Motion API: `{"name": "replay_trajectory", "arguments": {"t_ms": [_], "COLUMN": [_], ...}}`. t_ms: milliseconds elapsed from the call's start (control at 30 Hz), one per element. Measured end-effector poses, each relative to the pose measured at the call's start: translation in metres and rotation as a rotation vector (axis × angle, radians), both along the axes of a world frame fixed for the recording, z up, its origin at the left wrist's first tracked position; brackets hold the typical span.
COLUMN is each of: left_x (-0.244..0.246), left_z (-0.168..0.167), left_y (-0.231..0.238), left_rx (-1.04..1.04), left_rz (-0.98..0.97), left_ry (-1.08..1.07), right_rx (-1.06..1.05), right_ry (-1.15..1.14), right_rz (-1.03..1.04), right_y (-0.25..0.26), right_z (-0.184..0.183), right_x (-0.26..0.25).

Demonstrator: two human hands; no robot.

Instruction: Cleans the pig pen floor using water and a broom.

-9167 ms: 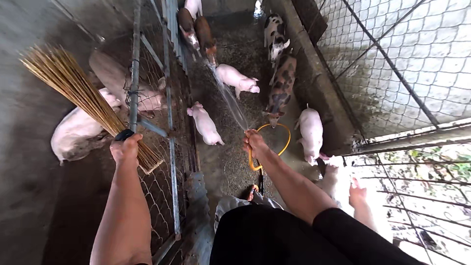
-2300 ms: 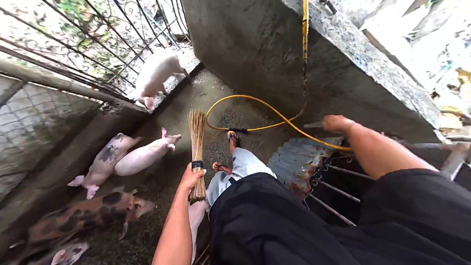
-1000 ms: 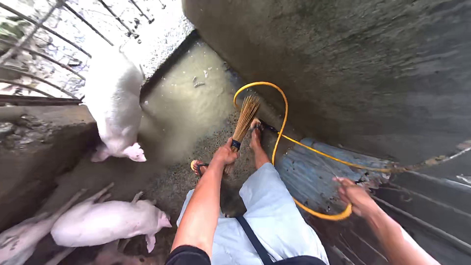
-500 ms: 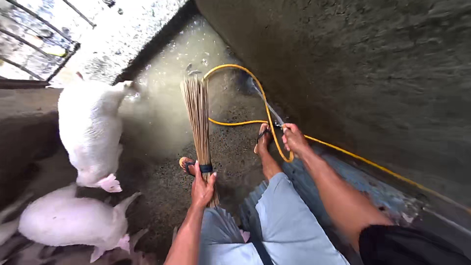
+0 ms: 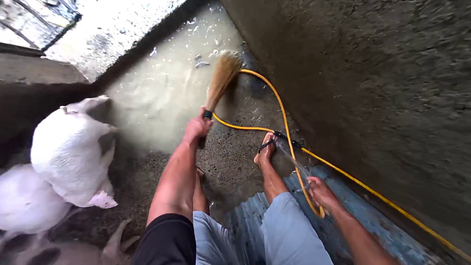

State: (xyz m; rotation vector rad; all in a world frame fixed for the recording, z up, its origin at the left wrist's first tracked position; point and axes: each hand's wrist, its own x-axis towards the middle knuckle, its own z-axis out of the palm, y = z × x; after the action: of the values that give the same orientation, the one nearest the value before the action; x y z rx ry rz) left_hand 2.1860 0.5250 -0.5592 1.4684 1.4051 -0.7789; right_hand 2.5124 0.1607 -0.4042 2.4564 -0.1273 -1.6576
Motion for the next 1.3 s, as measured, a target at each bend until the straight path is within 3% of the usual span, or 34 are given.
{"name": "replay_trajectory", "arguments": {"t_ms": [100, 167, 233, 333, 400, 500, 567, 633, 733, 833, 933, 1033, 1100, 1233, 1300], "left_x": [-0.081, -0.123, -0.136, -0.099, -0.052, 0.021, 0.04, -0.001, -0.124, -0.234, -0.271, -0.226, -0.167, -0.064, -0.055], "left_z": [-0.004, 0.016, 0.046, 0.085, 0.084, 0.041, 0.007, -0.019, -0.028, -0.006, 0.029, 0.064, 0.075, 0.029, 0.003], "left_y": [-0.024, -0.052, -0.074, -0.088, -0.065, -0.001, 0.039, 0.057, 0.042, 0.002, -0.031, -0.054, -0.045, 0.024, 0.062], "left_rx": [0.074, 0.118, 0.169, 0.174, 0.104, 0.117, 0.132, 0.14, 0.145, 0.182, 0.231, 0.224, 0.125, 0.17, 0.216], "left_rz": [0.262, 0.442, 0.561, 0.534, 0.394, 0.184, 0.066, 0.052, 0.234, 0.516, 0.686, 0.721, 0.603, 0.115, 0.029], "left_ry": [0.194, 0.269, 0.269, 0.207, 0.068, -0.142, -0.172, -0.056, 0.19, 0.348, 0.393, 0.286, 0.093, -0.201, -0.233], "right_rx": [0.024, 0.061, 0.13, 0.205, 0.213, 0.218, 0.216, 0.208, 0.206, 0.213, 0.254, 0.287, 0.284, 0.287, 0.322], "right_ry": [-0.016, -0.001, 0.013, 0.044, 0.059, 0.068, 0.072, 0.089, 0.122, 0.131, 0.131, 0.144, 0.142, 0.088, 0.06], "right_rz": [0.062, 0.081, 0.035, -0.047, -0.044, 0.003, 0.052, 0.092, 0.13, 0.18, 0.191, 0.197, 0.275, 0.474, 0.495], "right_y": [0.007, 0.023, 0.042, 0.063, 0.071, 0.08, 0.082, 0.085, 0.088, 0.101, 0.112, 0.119, 0.12, 0.125, 0.128], "right_z": [0.009, 0.012, 0.012, 0.004, -0.002, -0.009, -0.013, -0.02, -0.033, -0.031, -0.014, -0.01, -0.012, -0.017, -0.022], "right_x": [0.007, 0.013, 0.014, 0.005, -0.006, -0.027, -0.032, -0.035, -0.038, -0.042, -0.053, -0.071, -0.087, -0.115, -0.121]}}
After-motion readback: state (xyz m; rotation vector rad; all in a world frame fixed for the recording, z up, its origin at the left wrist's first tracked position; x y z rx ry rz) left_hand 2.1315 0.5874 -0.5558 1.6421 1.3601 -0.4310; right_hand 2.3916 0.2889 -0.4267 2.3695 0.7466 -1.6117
